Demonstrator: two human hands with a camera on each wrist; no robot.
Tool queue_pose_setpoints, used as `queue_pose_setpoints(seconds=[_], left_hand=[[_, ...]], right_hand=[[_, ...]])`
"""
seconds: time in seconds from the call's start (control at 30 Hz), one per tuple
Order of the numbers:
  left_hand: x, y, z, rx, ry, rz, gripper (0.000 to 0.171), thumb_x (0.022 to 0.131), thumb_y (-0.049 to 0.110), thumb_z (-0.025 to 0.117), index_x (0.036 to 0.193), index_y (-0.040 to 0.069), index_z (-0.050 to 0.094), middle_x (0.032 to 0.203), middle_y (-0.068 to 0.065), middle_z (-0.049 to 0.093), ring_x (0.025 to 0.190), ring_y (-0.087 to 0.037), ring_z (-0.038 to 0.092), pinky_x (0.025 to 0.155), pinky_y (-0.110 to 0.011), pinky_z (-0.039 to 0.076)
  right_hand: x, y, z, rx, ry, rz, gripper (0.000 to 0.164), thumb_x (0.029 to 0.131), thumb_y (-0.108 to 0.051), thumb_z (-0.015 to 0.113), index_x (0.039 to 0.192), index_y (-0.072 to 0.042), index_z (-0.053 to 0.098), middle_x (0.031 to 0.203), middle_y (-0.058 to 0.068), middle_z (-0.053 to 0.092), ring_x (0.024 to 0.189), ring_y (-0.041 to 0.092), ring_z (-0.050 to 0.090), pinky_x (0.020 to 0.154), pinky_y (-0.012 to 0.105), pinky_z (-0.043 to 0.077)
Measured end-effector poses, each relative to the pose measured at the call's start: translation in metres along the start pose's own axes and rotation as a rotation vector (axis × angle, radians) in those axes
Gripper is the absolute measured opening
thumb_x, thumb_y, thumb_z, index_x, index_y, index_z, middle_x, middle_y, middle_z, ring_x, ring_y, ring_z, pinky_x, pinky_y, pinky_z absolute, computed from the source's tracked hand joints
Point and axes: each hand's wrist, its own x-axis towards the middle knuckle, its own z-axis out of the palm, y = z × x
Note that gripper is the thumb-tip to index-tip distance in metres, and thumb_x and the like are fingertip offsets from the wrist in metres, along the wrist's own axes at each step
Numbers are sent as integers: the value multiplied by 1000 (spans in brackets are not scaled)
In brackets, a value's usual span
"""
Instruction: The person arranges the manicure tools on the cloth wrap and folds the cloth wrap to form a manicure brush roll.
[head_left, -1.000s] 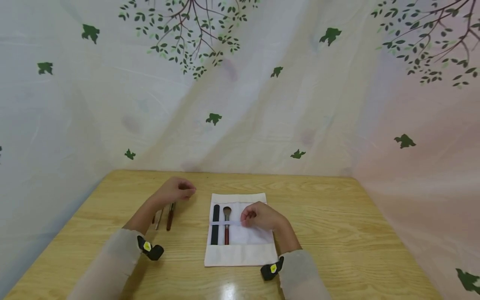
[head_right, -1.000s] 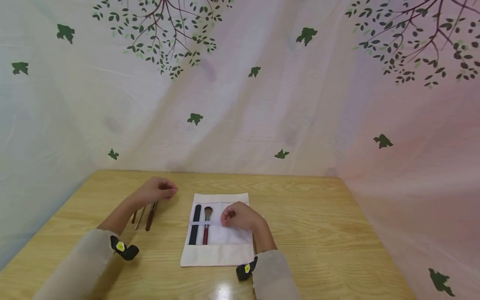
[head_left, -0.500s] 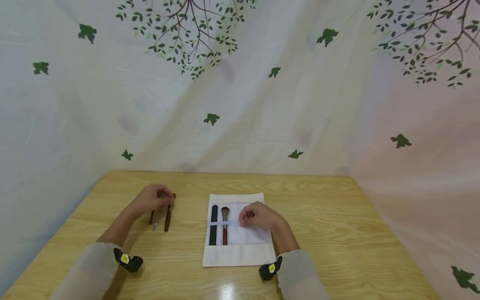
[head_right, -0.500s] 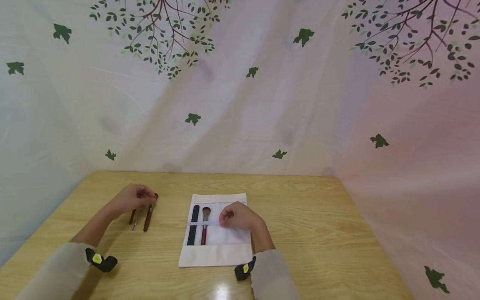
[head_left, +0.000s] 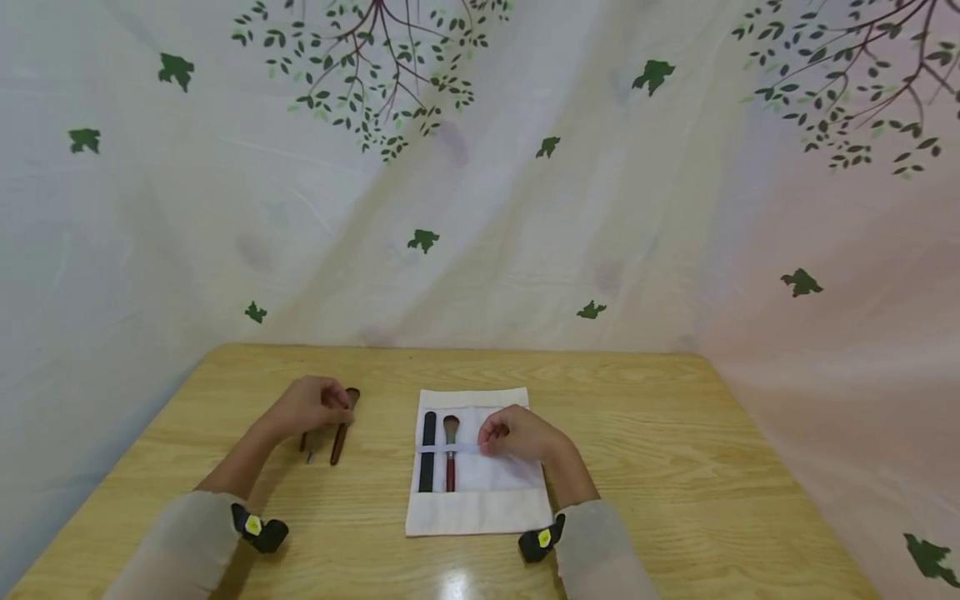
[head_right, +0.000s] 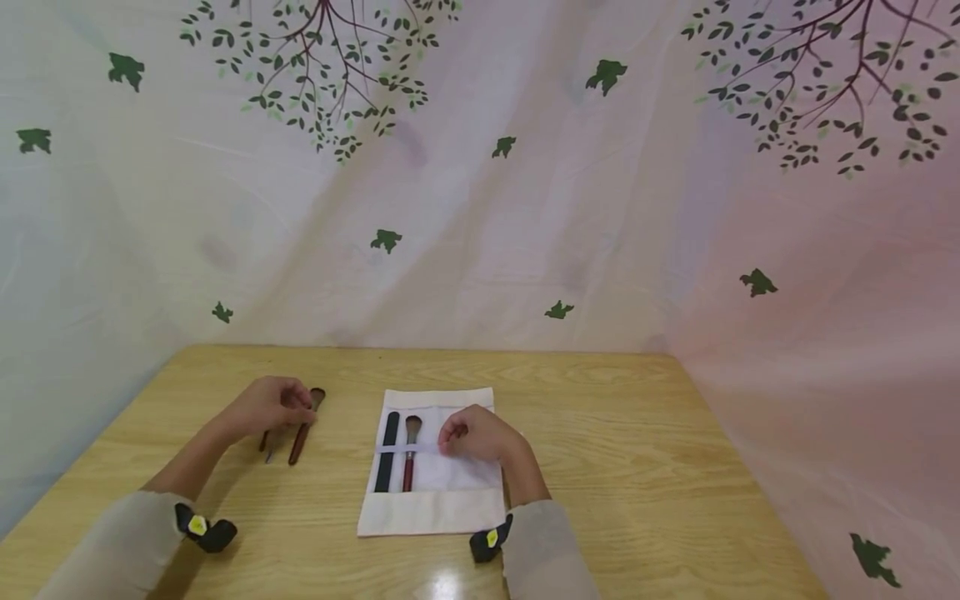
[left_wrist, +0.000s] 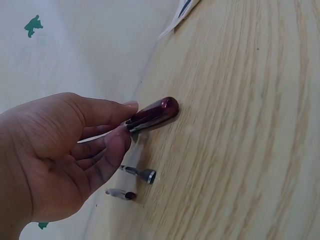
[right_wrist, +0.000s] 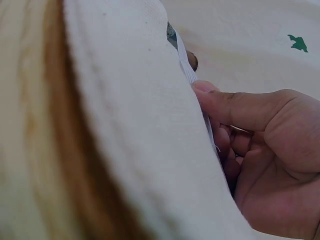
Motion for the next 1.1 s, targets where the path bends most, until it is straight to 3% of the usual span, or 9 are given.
queue_pose_setpoints(seconds=[0.4, 0.77, 0.9, 1.1], left_hand=[[3, 14, 10, -96, -21, -56, 44, 85, 17, 85, 111, -6, 58, 88, -11, 69, 66, -21, 69, 61, -35, 58], [7, 24, 15, -34, -110, -77, 38, 89, 13, 76, 119, -9, 66, 94, -10, 68, 73, -18, 68, 64, -35, 59], [10, 23, 16, -74, -126, -95, 39, 93, 15, 69, 124, -9, 65, 95, -9, 68, 76, -18, 66, 66, -35, 58], [13, 28, 12, -205, -152, -70, 33, 102, 20, 62, 125, -2, 67, 100, -10, 68, 85, -20, 61, 74, -35, 54]], right_hand=[[1, 4, 1, 5, 6, 11, 10, 94, -2, 73, 87, -10, 71, 81, -1, 65, 77, 13, 53, 72, 29, 45], [2, 7, -1, 8, -9, -11, 9, 94, -1, 72, 88, -8, 71, 80, -2, 64, 76, 13, 53, 72, 29, 46], [3, 7, -2, 10, -16, -12, 9, 94, -1, 72, 89, -8, 71, 80, -3, 64, 76, 13, 53, 72, 29, 46], [2, 5, -1, 7, -16, -2, 9, 94, -1, 72, 88, -9, 71, 81, -3, 64, 77, 13, 53, 72, 28, 46]])
